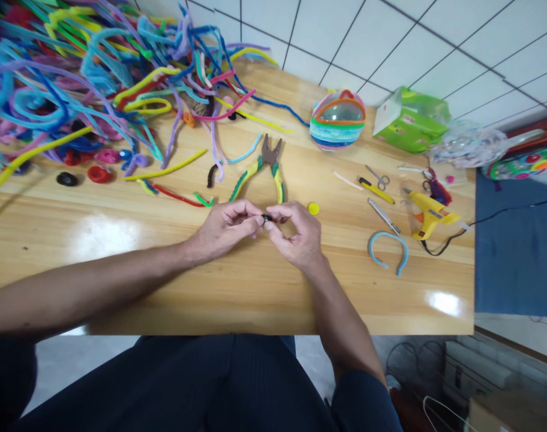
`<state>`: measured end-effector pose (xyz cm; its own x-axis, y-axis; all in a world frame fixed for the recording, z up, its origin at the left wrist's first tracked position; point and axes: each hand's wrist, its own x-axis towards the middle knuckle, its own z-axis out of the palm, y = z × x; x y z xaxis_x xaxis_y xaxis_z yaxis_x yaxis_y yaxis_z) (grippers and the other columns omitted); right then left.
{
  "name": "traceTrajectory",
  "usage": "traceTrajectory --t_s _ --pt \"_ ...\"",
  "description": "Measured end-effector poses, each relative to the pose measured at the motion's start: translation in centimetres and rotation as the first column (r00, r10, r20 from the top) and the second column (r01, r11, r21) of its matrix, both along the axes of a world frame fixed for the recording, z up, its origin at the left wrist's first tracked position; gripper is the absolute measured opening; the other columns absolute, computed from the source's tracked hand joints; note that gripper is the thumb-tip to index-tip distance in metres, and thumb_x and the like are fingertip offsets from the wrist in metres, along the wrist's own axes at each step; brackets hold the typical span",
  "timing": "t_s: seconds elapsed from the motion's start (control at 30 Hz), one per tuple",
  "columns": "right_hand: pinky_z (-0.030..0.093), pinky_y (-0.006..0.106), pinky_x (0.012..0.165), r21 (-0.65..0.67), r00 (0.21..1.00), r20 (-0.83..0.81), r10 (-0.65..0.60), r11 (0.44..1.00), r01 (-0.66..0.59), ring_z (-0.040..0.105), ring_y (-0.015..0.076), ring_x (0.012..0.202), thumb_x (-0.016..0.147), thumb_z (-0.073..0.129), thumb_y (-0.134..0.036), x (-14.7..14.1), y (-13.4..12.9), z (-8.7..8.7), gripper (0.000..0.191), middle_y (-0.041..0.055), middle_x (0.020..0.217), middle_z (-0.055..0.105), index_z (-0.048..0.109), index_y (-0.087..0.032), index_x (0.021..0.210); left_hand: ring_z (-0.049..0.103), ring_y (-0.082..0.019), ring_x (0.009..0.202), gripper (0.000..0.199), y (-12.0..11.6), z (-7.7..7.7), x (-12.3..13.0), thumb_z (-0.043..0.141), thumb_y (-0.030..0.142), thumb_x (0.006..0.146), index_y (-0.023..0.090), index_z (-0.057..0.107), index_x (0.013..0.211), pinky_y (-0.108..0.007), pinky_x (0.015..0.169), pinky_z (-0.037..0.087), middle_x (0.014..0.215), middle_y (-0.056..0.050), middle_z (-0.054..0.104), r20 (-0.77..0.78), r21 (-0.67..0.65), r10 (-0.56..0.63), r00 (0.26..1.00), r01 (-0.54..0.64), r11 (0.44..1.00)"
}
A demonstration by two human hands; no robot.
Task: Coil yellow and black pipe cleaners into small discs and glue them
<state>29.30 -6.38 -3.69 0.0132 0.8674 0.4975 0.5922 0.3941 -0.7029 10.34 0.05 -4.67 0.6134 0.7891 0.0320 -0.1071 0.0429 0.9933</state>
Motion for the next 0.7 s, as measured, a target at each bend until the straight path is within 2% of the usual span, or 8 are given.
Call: traceTrajectory --t_s 0.07,0.1,0.2,0.27,0.4,0.7 --pt "0.062 0.033 0.073 -0.015 1.000 -0.018 -0.011 1.000 0.011 0.073 0.0169 0.078 0.090 0.074 -0.016 0.1 -0.2 -0.1 0.029 -0.0005 0.091 0.077 0.072 -0.028 0.117 0.060 -0.010 0.062 0.013 -0.1 0.1 -0.2 0.067 0.024 0.099 0.016 0.072 0.089 -0.021 0.059 0.049 0.073 -0.001 0.070 0.016 0.167 0.041 0.999 -0.043 0.985" --pt "0.063 0.034 0.073 -0.016 1.000 -0.026 -0.010 1.000 0.009 0.073 0.0174 0.077 0.090 0.075 -0.018 0.1 -0.2 0.0 0.030 0.0000 0.092 0.077 0.072 -0.028 0.118 0.063 -0.010 0.065 0.011 -0.2 0.1 -0.3 0.068 0.021 0.100 0.016 0.072 0.091 -0.021 0.061 0.051 0.075 -0.001 0.072 0.036 0.279 0.058 0.998 -0.066 0.958" --pt "0.063 0.036 0.072 0.030 0.999 -0.035 0.032 0.999 -0.030 0.073 0.0197 0.078 0.088 0.079 -0.024 0.1 -0.5 0.2 0.035 0.0014 0.091 0.077 0.070 -0.029 0.121 0.071 -0.012 0.073 0.004 -0.3 0.6 -0.6 0.069 0.015 0.101 0.017 0.071 0.101 -0.024 0.070 0.057 0.082 -0.003 0.077 0.107 0.564 0.062 0.992 -0.112 0.818" --pt "0.064 0.038 0.073 0.079 0.997 -0.031 0.070 0.995 -0.067 0.075 0.0220 0.079 0.087 0.082 -0.030 0.1 -0.6 0.3 0.040 0.0023 0.092 0.078 0.069 -0.030 0.126 0.074 -0.014 0.079 0.009 -0.4 0.9 -0.8 0.067 0.013 0.102 0.019 0.070 0.109 -0.025 0.073 0.061 0.087 -0.005 0.079 0.141 0.650 0.047 0.989 -0.129 0.749" --pt "0.067 0.041 0.072 0.136 0.996 -0.014 0.085 0.987 -0.082 0.078 0.0242 0.080 0.086 0.085 -0.036 -0.1 -0.8 0.7 0.049 0.0046 0.096 0.080 0.067 -0.029 0.131 0.078 -0.014 0.086 0.018 -0.4 1.2 -1.1 0.067 0.015 0.103 0.021 0.069 0.120 -0.024 0.075 0.065 0.097 -0.006 0.082 0.162 0.714 0.028 0.986 -0.136 0.687" --pt "0.066 0.034 0.067 0.165 0.994 0.025 0.105 0.980 -0.108 0.080 0.0222 0.080 0.086 0.085 -0.023 -0.6 -0.8 2.1 0.046 0.0049 0.093 0.081 0.068 -0.025 0.129 0.079 -0.015 0.084 0.018 -0.5 1.2 -1.1 0.069 0.014 0.102 0.020 0.069 0.119 -0.023 0.075 0.066 0.096 -0.007 0.083 0.146 0.703 0.012 0.989 -0.112 0.702"
